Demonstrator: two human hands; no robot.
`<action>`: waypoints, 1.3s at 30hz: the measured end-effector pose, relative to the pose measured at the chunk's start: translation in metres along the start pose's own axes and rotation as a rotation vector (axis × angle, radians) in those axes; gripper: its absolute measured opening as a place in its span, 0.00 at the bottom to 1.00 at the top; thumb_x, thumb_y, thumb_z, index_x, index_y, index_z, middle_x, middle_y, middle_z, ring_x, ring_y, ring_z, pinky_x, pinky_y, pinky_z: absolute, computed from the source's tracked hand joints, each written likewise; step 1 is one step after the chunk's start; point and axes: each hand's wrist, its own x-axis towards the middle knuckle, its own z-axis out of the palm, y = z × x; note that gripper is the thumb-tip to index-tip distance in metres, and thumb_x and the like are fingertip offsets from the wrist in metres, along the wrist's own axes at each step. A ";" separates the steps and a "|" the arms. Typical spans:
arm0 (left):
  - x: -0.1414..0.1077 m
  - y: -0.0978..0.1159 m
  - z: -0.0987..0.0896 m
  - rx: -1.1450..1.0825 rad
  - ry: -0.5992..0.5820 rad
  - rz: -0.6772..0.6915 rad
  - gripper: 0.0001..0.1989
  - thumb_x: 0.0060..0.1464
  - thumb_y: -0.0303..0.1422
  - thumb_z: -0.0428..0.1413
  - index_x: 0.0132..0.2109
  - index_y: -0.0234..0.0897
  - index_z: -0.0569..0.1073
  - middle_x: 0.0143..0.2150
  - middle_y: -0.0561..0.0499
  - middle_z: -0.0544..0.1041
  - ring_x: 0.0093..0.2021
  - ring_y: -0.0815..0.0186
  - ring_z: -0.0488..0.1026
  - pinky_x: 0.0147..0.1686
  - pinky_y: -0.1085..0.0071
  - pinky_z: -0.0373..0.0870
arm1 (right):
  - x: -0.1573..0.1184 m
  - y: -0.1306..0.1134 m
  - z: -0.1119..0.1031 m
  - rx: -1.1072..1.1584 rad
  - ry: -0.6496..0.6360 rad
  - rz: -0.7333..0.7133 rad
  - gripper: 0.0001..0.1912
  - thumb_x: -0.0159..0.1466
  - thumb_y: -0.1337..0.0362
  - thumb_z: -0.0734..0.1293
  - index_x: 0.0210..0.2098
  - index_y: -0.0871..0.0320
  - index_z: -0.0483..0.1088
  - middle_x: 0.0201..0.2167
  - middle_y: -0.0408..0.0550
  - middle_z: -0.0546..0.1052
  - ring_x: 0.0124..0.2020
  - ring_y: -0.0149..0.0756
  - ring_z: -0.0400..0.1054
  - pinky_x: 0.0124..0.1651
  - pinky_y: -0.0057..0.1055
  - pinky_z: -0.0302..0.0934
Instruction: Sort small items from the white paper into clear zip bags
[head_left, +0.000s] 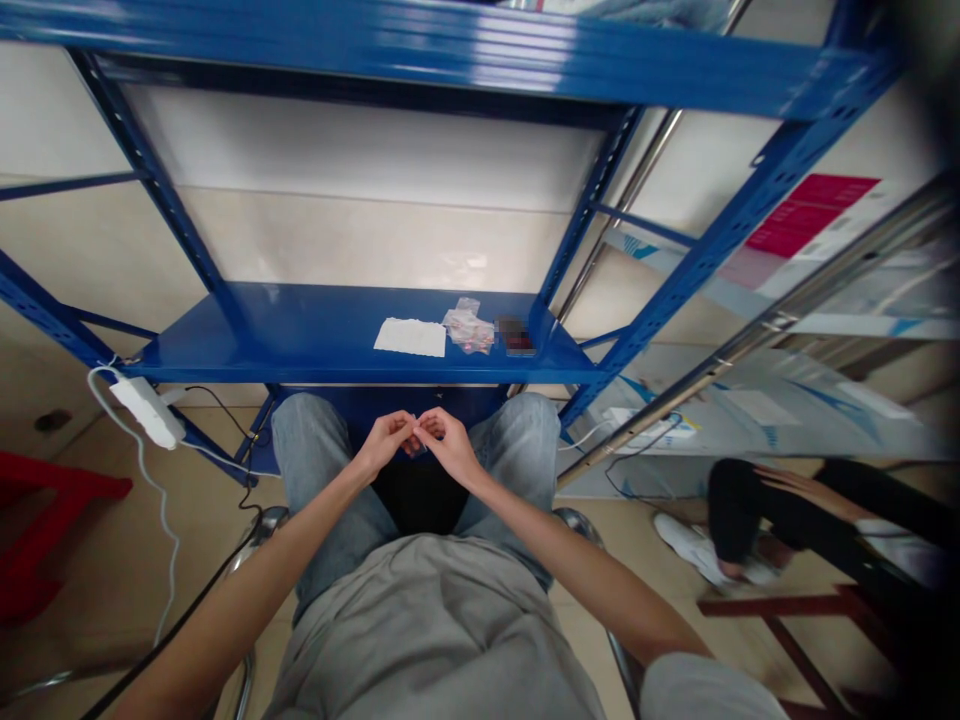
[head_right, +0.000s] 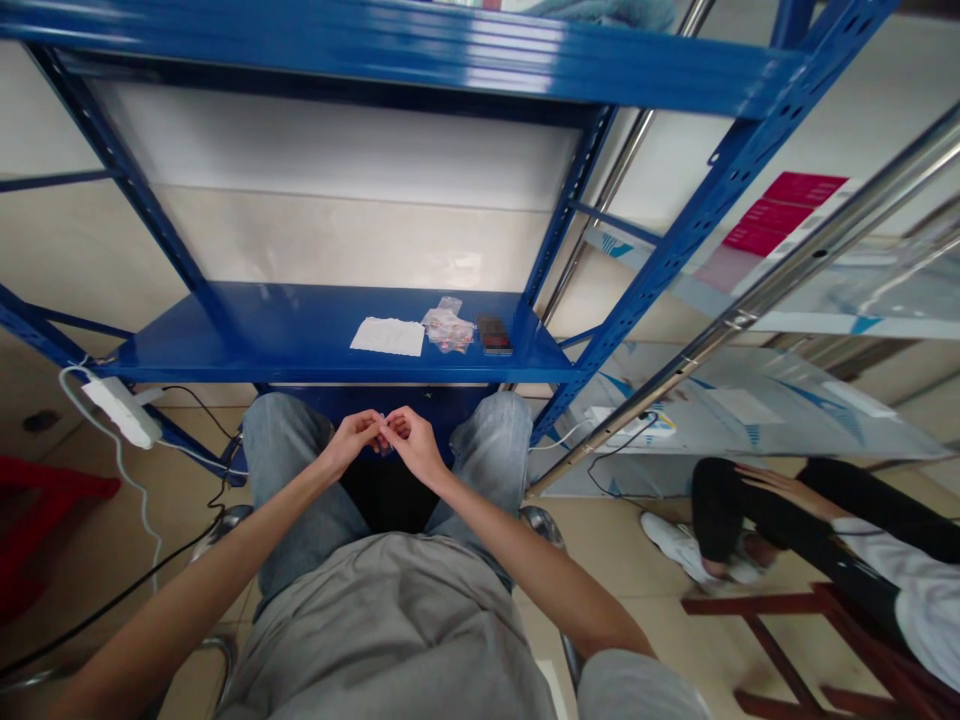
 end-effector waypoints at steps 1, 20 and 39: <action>0.000 0.000 0.000 -0.008 -0.006 0.003 0.18 0.53 0.46 0.62 0.36 0.34 0.72 0.26 0.51 0.75 0.26 0.68 0.73 0.28 0.73 0.67 | 0.001 0.002 -0.001 0.024 -0.010 0.012 0.14 0.61 0.52 0.71 0.39 0.55 0.71 0.30 0.45 0.77 0.32 0.36 0.72 0.39 0.33 0.66; -0.002 -0.007 0.005 0.501 0.034 0.187 0.05 0.55 0.31 0.54 0.31 0.37 0.70 0.27 0.53 0.73 0.28 0.68 0.69 0.31 0.72 0.63 | 0.010 0.020 -0.011 -0.127 -0.098 0.084 0.02 0.55 0.66 0.68 0.26 0.56 0.71 0.21 0.42 0.75 0.23 0.32 0.69 0.29 0.28 0.60; -0.016 0.004 0.009 0.766 0.295 0.191 0.07 0.48 0.29 0.58 0.25 0.39 0.68 0.21 0.55 0.71 0.23 0.67 0.65 0.28 0.71 0.55 | 0.010 0.008 -0.019 -0.462 -0.059 0.002 0.13 0.55 0.74 0.66 0.37 0.51 0.70 0.24 0.39 0.75 0.24 0.33 0.68 0.29 0.27 0.56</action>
